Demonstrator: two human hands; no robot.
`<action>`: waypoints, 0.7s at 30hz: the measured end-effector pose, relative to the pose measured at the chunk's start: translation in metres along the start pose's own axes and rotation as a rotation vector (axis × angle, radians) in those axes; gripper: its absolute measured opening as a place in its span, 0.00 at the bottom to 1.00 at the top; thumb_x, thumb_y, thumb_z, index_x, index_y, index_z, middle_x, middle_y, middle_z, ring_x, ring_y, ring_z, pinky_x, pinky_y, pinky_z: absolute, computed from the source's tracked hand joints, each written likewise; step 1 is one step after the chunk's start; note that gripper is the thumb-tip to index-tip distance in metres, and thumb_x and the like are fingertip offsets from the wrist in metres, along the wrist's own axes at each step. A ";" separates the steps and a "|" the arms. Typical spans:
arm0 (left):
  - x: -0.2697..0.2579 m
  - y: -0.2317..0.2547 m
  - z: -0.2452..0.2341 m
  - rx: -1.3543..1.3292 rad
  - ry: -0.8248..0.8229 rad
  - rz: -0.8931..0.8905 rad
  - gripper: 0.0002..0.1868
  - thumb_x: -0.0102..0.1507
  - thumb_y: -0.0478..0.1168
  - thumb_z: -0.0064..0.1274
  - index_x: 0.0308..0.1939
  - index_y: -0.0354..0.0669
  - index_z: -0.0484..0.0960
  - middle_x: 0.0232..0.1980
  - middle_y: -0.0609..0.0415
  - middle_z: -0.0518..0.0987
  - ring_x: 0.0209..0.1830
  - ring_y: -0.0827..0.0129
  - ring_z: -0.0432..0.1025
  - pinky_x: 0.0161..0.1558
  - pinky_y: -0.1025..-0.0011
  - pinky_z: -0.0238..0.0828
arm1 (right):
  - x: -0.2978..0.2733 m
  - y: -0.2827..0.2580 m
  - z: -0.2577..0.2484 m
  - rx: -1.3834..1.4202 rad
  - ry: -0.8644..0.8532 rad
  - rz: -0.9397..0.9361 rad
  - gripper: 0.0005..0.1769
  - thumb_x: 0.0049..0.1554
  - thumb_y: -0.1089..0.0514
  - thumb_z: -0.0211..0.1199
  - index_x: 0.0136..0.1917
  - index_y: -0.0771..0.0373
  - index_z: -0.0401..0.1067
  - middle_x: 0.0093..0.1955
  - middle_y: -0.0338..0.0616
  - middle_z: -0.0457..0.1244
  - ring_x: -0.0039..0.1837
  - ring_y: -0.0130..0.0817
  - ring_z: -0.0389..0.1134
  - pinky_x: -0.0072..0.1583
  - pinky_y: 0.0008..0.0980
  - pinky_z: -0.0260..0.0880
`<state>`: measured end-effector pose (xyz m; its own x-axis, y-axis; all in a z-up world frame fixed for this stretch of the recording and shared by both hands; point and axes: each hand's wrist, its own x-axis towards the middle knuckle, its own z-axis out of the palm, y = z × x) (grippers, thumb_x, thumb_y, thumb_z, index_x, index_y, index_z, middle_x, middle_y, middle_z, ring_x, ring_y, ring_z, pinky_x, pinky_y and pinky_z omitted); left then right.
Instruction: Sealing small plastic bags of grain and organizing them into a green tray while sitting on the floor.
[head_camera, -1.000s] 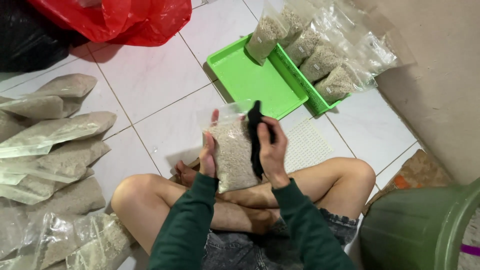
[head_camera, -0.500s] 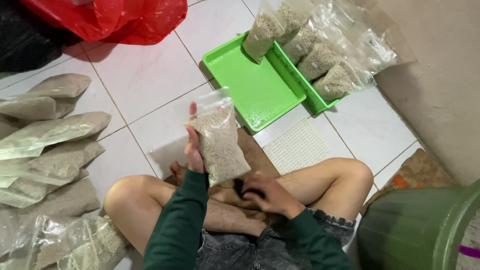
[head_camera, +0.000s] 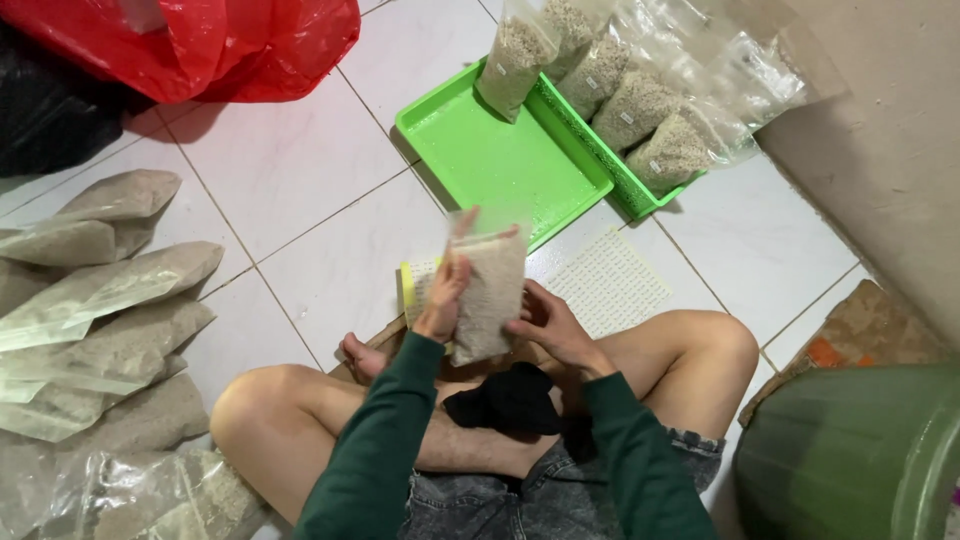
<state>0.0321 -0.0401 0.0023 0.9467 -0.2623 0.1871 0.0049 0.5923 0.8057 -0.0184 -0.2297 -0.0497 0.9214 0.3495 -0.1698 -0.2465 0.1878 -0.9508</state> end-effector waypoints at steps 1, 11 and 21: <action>0.001 -0.005 -0.001 0.202 -0.029 -0.056 0.39 0.68 0.64 0.35 0.78 0.52 0.46 0.74 0.39 0.57 0.75 0.50 0.49 0.72 0.50 0.42 | 0.004 0.006 -0.004 -0.027 0.038 0.008 0.44 0.48 0.57 0.75 0.73 0.62 0.58 0.67 0.56 0.61 0.68 0.47 0.62 0.67 0.49 0.62; 0.011 -0.058 -0.062 0.969 -0.083 -0.590 0.49 0.64 0.76 0.32 0.77 0.47 0.51 0.74 0.38 0.57 0.72 0.42 0.56 0.68 0.48 0.54 | 0.020 -0.007 -0.002 -0.388 0.392 0.226 0.40 0.45 0.51 0.79 0.65 0.63 0.63 0.58 0.65 0.65 0.62 0.60 0.67 0.63 0.50 0.68; 0.010 -0.022 -0.022 0.732 0.054 -0.397 0.38 0.64 0.37 0.56 0.73 0.33 0.53 0.61 0.23 0.63 0.64 0.33 0.61 0.61 0.46 0.63 | 0.028 -0.002 -0.010 -0.343 0.453 0.274 0.41 0.48 0.47 0.77 0.67 0.62 0.62 0.59 0.68 0.64 0.63 0.61 0.66 0.61 0.53 0.68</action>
<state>0.0486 -0.0393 -0.0255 0.9330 -0.2989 -0.2003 0.1487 -0.1867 0.9711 0.0107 -0.2299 -0.0553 0.8928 -0.0945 -0.4404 -0.4504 -0.1849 -0.8735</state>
